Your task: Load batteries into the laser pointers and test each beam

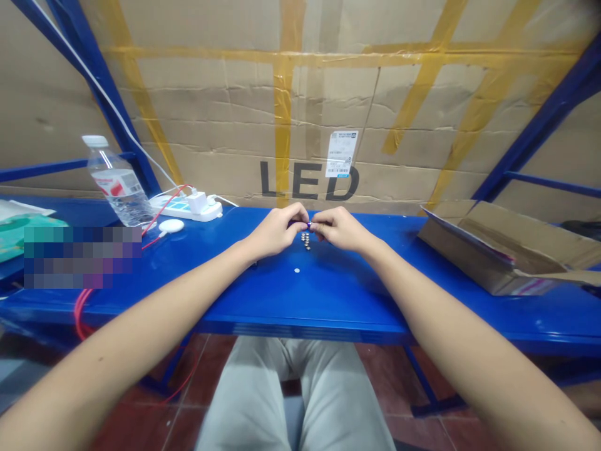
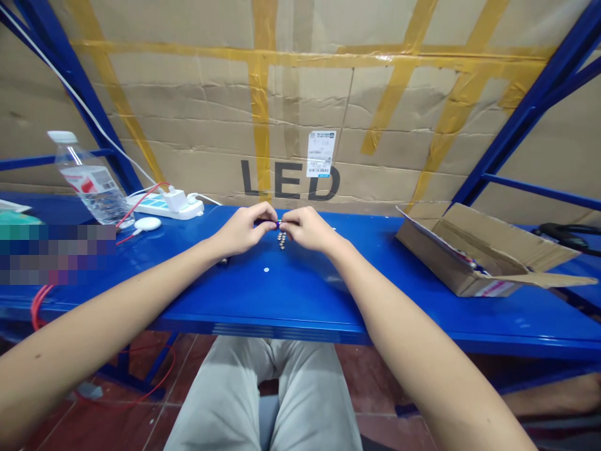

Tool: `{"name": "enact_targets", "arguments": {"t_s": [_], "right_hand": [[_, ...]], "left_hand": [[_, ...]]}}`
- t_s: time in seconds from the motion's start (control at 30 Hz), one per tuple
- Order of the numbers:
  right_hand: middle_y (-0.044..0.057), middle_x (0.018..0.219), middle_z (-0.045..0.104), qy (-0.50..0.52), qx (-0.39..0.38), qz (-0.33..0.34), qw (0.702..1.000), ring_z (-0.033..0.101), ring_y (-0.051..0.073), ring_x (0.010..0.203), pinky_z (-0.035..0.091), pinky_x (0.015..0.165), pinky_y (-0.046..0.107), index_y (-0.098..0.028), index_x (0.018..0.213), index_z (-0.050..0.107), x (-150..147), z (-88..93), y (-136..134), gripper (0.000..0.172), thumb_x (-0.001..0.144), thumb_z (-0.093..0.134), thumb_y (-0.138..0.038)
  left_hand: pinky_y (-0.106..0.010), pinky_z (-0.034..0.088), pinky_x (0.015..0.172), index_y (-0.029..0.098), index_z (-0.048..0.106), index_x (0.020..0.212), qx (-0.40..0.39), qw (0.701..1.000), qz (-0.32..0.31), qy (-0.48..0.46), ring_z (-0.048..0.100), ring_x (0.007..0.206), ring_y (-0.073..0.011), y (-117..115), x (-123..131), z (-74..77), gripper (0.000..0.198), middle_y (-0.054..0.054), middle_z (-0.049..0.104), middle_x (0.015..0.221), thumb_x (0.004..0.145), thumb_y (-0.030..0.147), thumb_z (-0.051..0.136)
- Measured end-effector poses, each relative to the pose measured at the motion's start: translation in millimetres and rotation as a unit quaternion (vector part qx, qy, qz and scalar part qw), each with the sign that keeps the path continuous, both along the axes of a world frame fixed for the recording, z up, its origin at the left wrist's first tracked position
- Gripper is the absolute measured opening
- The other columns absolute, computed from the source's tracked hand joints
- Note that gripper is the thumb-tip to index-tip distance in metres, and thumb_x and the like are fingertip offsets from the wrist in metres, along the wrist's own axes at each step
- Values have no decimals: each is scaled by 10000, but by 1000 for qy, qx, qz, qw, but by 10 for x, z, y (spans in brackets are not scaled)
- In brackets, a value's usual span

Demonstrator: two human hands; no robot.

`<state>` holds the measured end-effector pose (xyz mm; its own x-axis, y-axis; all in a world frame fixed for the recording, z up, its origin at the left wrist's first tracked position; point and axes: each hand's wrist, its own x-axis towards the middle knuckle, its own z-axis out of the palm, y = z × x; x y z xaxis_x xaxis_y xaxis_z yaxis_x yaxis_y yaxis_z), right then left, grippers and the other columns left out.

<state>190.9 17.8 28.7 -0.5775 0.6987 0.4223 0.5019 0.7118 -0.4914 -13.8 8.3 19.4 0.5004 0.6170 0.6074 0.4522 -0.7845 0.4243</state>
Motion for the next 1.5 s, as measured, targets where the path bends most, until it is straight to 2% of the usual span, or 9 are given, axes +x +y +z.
{"name": "enact_targets", "arguments": {"t_s": [0.23,0.37,0.5,0.63,0.9,1.13,1.23,1.33,1.5], "right_hand": [[-16,497,524,55,-139,24,988,443,102,463,329,495,249,-161,626,561,-13,39,-31,289,844,557,-350],[-7,505,526,35,-94,14,995,445,103,484,323,515,253,-159,600,560,8,37,-7,318,853,555,-352],[-5,520,527,4,-38,1,999,449,106,521,310,542,257,-156,577,557,25,17,18,323,859,539,-313],[-5,537,551,-35,-35,5,999,452,105,532,303,541,253,-151,577,560,33,-12,39,282,830,548,-276],[3,511,576,22,-186,52,981,478,107,453,351,480,246,-159,591,573,68,6,45,283,793,614,-353],[-17,471,545,102,-272,71,954,455,104,405,325,419,241,-147,669,628,81,-5,64,240,771,647,-364],[-15,470,547,101,-259,54,959,456,102,405,329,418,240,-146,651,626,71,6,53,226,756,650,-346],[-12,479,554,69,-222,32,972,451,97,410,323,422,237,-150,618,605,53,14,38,218,752,637,-319],[-9,476,552,36,-189,36,981,448,91,430,340,455,240,-152,564,585,39,16,27,233,742,625,-298]], "left_hand": [[-301,476,773,202,599,903,82,996,20,35,626,835,-169,-23,21,-4,82,-22,687,891,876,139,555],[-319,475,790,193,567,928,71,996,23,41,625,860,-184,-35,52,-14,51,-45,677,916,927,188,515],[-314,470,724,195,538,1012,15,997,43,70,645,828,-193,-30,59,-35,140,-59,686,915,975,195,403],[-307,450,686,201,578,955,-1,995,39,88,658,801,-204,-29,48,-42,98,-42,708,866,936,192,482],[-283,467,710,190,608,825,21,999,-7,32,653,771,-167,-37,63,-49,63,-23,716,833,877,175,575],[-316,472,772,196,556,822,96,993,-7,64,620,833,-185,-33,71,-39,80,-43,675,870,899,190,537],[-331,473,785,197,527,879,93,992,10,88,608,860,-198,-69,77,-21,105,-63,654,897,951,209,451],[-329,477,732,198,504,961,39,993,30,105,630,837,-204,-80,78,-25,132,-74,664,911,984,214,375],[-315,476,701,212,534,965,12,995,23,100,669,834,-204,-62,72,-37,86,-50,705,924,955,203,449]]}}
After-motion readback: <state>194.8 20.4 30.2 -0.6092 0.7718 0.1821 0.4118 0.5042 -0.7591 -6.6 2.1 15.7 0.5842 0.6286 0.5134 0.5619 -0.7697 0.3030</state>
